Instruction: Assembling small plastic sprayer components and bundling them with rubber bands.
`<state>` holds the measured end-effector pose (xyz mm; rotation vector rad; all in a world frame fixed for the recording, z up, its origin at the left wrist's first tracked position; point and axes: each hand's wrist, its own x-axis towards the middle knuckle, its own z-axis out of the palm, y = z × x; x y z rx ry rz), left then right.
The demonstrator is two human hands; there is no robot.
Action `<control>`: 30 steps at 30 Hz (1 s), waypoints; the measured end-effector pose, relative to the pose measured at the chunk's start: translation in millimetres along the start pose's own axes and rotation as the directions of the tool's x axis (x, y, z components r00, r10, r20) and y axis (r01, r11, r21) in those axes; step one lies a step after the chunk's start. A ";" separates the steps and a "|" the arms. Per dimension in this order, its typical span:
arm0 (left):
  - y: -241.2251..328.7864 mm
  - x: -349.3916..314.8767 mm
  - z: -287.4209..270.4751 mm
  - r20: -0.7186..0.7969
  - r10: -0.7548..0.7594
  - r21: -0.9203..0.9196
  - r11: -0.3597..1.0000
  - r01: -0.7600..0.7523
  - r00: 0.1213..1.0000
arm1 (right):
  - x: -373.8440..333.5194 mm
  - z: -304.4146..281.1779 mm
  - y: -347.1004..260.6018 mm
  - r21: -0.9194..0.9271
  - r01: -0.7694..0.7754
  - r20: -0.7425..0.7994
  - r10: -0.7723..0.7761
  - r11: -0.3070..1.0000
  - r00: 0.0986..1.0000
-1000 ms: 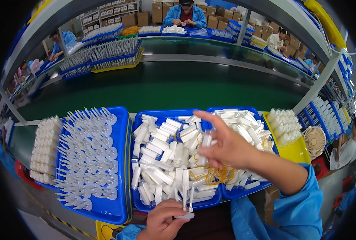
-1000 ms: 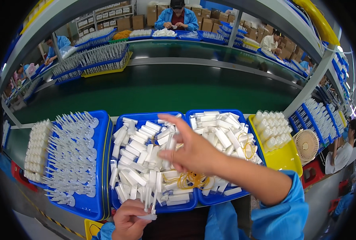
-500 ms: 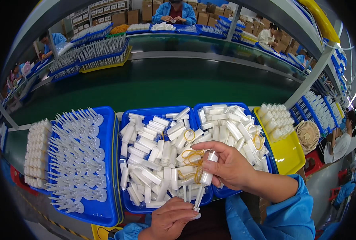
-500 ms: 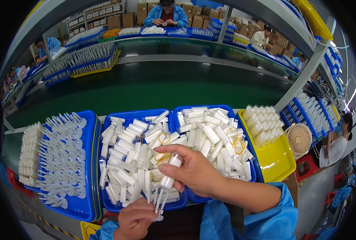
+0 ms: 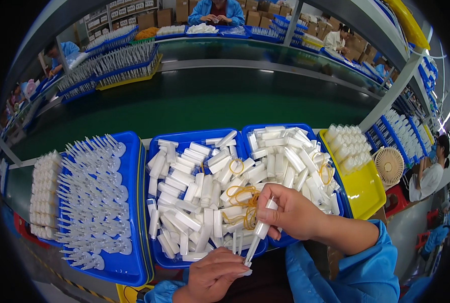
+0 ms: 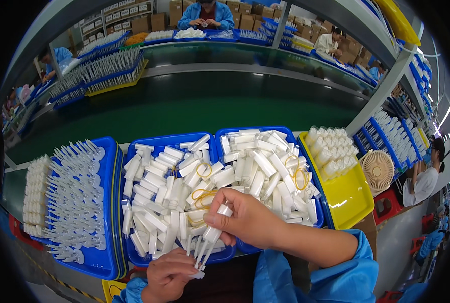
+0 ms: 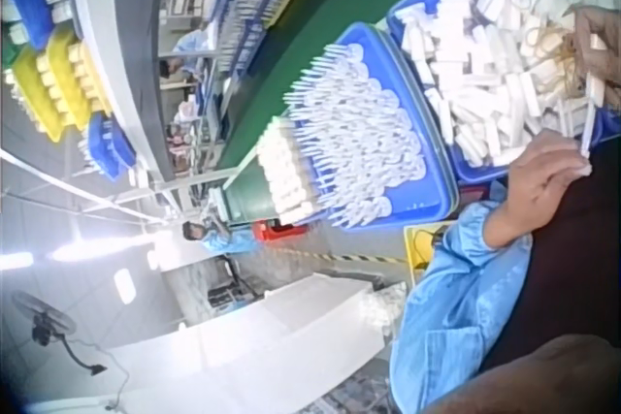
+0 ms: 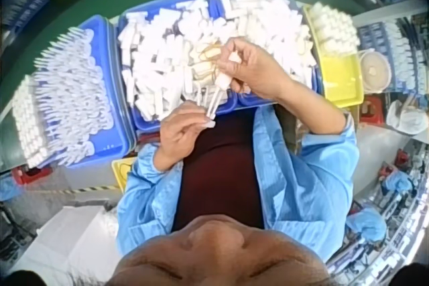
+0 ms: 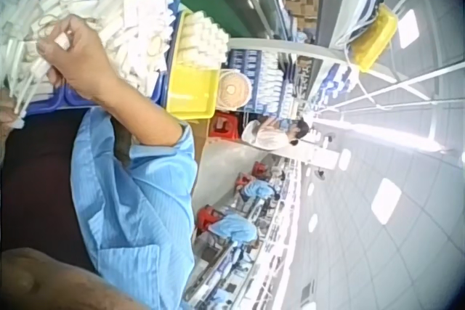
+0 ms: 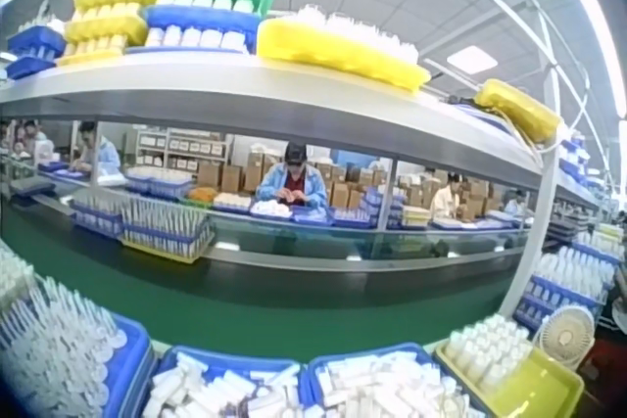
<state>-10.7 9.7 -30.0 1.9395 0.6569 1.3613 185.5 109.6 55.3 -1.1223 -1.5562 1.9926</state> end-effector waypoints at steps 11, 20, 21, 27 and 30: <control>17.6 1.3 6.6 -0.228 -0.103 -0.120 0.990 0.077 0.968 | -14.1 4.3 -2.5 -0.455 0.260 0.087 -0.248 0.852 0.965; 17.2 -23.8 8.5 -0.366 -0.135 -0.096 0.990 0.107 0.921 | -4.0 30.4 11.2 -0.541 0.420 0.287 -0.309 0.729 0.907; 18.0 -28.5 8.8 -0.396 -0.142 -0.089 0.989 0.116 0.907 | -4.3 39.3 18.2 -0.525 0.471 0.324 -0.346 0.708 0.881; 33.3 -36.2 -7.8 -0.442 -0.201 -0.026 0.977 0.211 0.874 | 28.4 55.2 6.6 -0.544 0.563 0.481 -0.319 0.622 0.817; 14.0 -55.3 -12.5 -0.539 -0.200 -0.096 0.980 0.176 0.818 | 67.3 59.2 -21.3 -0.593 0.387 0.361 -0.196 0.706 0.912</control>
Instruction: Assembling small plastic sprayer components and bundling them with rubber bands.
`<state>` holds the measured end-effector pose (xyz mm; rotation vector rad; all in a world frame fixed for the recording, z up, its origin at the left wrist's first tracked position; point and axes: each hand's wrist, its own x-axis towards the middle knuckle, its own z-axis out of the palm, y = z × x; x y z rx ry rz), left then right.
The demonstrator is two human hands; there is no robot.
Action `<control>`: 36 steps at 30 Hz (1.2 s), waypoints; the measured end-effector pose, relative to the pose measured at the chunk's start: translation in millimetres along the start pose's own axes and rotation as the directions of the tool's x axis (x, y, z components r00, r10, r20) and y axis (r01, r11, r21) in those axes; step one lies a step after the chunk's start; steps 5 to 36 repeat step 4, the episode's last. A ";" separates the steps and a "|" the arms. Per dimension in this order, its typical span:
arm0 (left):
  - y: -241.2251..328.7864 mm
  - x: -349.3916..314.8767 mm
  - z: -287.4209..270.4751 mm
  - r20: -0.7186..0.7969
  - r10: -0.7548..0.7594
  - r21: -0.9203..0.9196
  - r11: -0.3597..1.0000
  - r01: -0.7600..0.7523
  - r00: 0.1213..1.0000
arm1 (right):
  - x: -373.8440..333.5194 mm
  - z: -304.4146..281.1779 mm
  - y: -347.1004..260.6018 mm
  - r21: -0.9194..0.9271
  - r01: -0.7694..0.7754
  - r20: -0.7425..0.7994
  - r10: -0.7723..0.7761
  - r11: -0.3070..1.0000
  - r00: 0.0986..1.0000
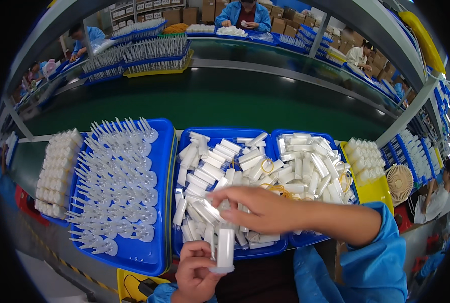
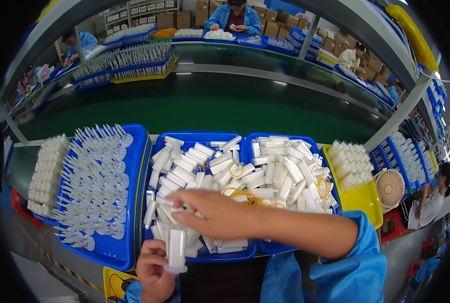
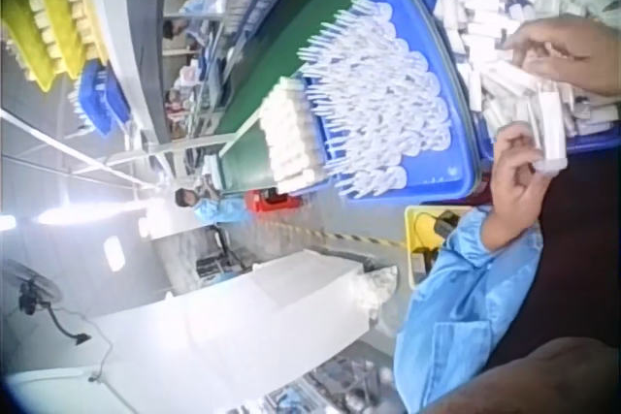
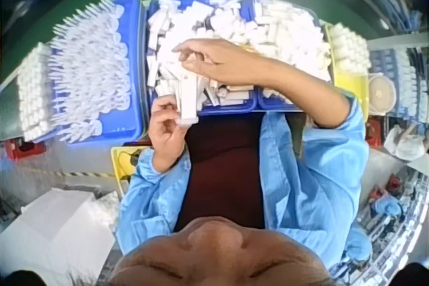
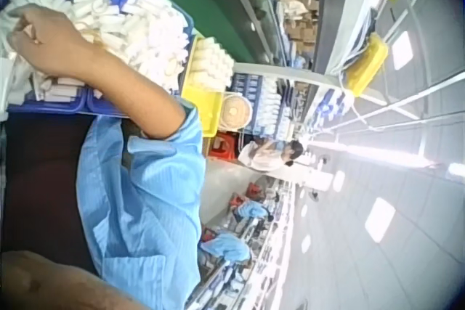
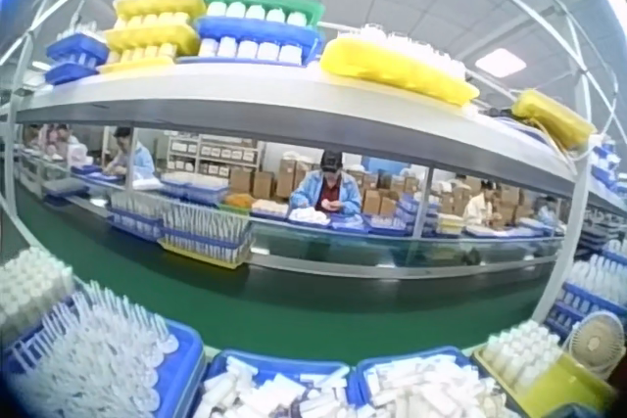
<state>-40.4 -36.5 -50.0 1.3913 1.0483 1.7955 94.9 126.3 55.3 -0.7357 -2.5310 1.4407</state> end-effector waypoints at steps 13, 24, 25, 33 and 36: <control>-6.1 -0.9 -7.7 0.059 0.055 -0.120 0.992 -0.047 0.997 | 60.9 -0.6 17.3 -0.647 -0.100 0.174 0.274 0.756 0.946; -6.1 -0.9 -7.7 0.059 0.055 -0.120 0.992 -0.047 0.997 | 60.9 -0.6 17.3 -0.647 -0.100 0.174 0.274 0.756 0.946; -6.1 -0.9 -7.7 0.059 0.055 -0.120 0.992 -0.047 0.997 | 60.9 -0.6 17.3 -0.647 -0.100 0.174 0.274 0.756 0.946; -6.1 -0.9 -7.7 0.059 0.055 -0.120 0.992 -0.047 0.997 | 60.9 -0.6 17.3 -0.647 -0.100 0.174 0.274 0.756 0.946; -6.1 -0.9 -7.7 0.059 0.055 -0.120 0.992 -0.047 0.997 | 60.9 -0.6 17.3 -0.647 -0.100 0.174 0.274 0.756 0.946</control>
